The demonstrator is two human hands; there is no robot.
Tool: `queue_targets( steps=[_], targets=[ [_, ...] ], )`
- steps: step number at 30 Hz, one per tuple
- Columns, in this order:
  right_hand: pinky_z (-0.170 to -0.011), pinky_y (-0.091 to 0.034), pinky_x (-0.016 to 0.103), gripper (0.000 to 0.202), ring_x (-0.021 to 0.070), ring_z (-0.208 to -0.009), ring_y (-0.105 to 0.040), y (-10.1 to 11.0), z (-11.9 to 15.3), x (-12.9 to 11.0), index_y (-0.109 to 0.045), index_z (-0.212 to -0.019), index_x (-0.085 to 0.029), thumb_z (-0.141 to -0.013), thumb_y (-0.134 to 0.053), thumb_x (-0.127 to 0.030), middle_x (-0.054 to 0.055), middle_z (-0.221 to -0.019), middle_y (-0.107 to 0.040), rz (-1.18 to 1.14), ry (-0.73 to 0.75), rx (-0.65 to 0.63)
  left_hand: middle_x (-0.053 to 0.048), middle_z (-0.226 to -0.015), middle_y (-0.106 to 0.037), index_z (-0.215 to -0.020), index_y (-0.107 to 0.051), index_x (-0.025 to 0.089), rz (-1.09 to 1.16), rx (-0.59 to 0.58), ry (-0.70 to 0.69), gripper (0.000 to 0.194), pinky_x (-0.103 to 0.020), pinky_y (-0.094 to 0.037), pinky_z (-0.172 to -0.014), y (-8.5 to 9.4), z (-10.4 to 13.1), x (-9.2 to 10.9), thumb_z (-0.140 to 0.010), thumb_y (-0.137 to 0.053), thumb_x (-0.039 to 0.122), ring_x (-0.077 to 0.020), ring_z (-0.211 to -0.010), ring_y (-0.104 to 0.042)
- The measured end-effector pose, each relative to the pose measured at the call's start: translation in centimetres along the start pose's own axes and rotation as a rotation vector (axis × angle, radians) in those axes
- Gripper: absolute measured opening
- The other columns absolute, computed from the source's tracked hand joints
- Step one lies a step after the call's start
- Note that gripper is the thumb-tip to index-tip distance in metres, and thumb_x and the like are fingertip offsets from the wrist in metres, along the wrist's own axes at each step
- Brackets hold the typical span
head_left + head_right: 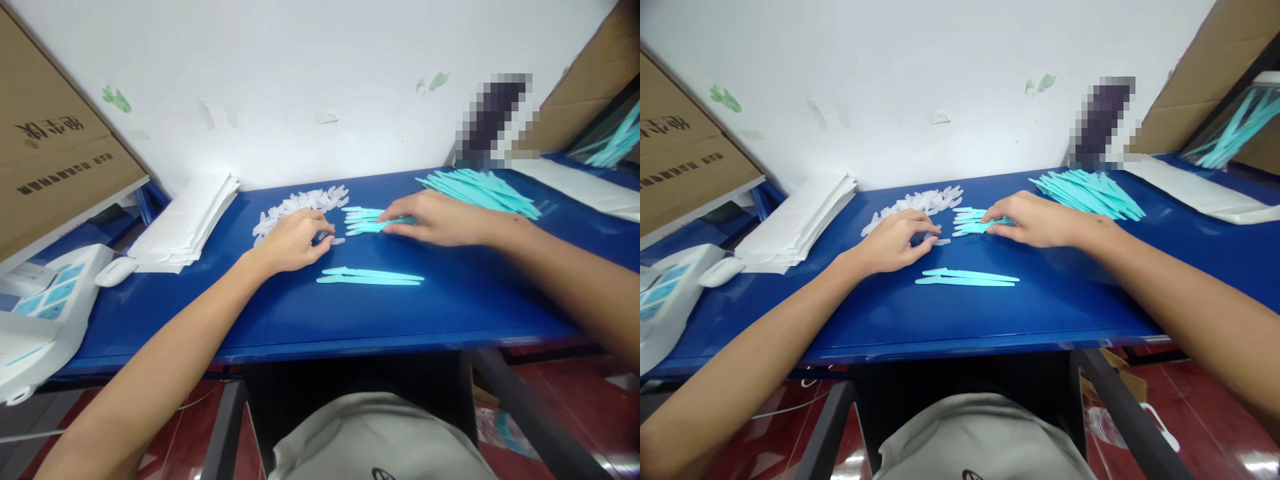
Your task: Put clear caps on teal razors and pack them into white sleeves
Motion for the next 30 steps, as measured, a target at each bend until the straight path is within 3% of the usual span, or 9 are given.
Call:
queue_targets(
  steps=[3, 11, 17, 23, 30],
  targets=[
    [-0.08, -0.051, 0.039, 0.044, 0.027, -0.094, -0.072, 0.0, 0.0, 0.0, -0.076, -0.113, -0.019, -0.1, -0.047, -0.049, 0.01, -0.112, -0.078, 0.017, 0.011, -0.012, -0.011, -0.109, -0.072, -0.111, -0.076, 0.016, 0.013, -0.029, -0.042, 0.033, -0.043, -0.051, -0.093, -0.1, 0.0, 0.1, -0.1, -0.055, 0.039, -0.0284, -0.106, -0.065],
    [-0.081, -0.052, 0.039, 0.042, 0.0277, -0.099, -0.072, -0.3, 0.0, -0.7, -0.074, -0.12, -0.017, -0.102, -0.046, -0.043, 0.012, -0.117, -0.077, 0.025, 0.016, 0.006, -0.013, -0.103, -0.071, -0.107, -0.074, 0.013, -0.038, -0.055, -0.142, 0.032, -0.037, -0.052, -0.087, -0.4, -0.2, 0.5, -0.105, -0.045, 0.026, -0.0247, -0.096, -0.068],
    [-0.081, -0.051, 0.037, 0.04, 0.026, -0.097, -0.072, -0.2, -0.1, -1.6, -0.072, -0.126, -0.02, -0.103, -0.046, -0.04, 0.009, -0.118, -0.077, 0.02, 0.051, 0.055, -0.01, -0.092, -0.073, -0.097, -0.073, 0.013, -0.049, -0.014, -0.18, 0.02, -0.033, -0.052, -0.078, -0.4, -0.1, 1.2, -0.099, -0.053, 0.018, -0.0217, -0.083, -0.069],
    [-0.073, -0.048, 0.033, 0.039, 0.0215, -0.084, -0.069, -0.2, -0.1, -2.8, -0.073, -0.129, -0.023, -0.105, -0.046, -0.036, 0.008, -0.105, -0.076, 0.073, 0.107, 0.103, -0.004, -0.086, -0.076, -0.095, -0.071, 0.017, 0.105, 0.034, -0.132, 0.015, -0.029, -0.049, -0.072, 0.2, -0.1, 1.0, -0.097, -0.057, 0.019, -0.0177, -0.076, -0.07],
    [-0.065, -0.043, 0.03, 0.038, 0.0197, -0.077, -0.066, -0.7, -0.2, -3.2, -0.072, -0.131, -0.024, -0.105, -0.045, -0.028, 0.009, -0.102, -0.074, 0.167, 0.139, 0.086, -0.002, -0.084, -0.071, -0.093, -0.061, 0.018, 0.184, 0.03, -0.103, 0.006, -0.027, -0.048, -0.071, 0.3, -0.1, 0.9, -0.096, -0.057, 0.021, -0.0163, -0.076, -0.068]
  ],
)
Point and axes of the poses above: each hand's wrist, its own z-axis away from the middle knuckle, its own y-axis out of the back of the hand, x = y × z, the point moved 6 cm from there along -z, towards the middle knuckle
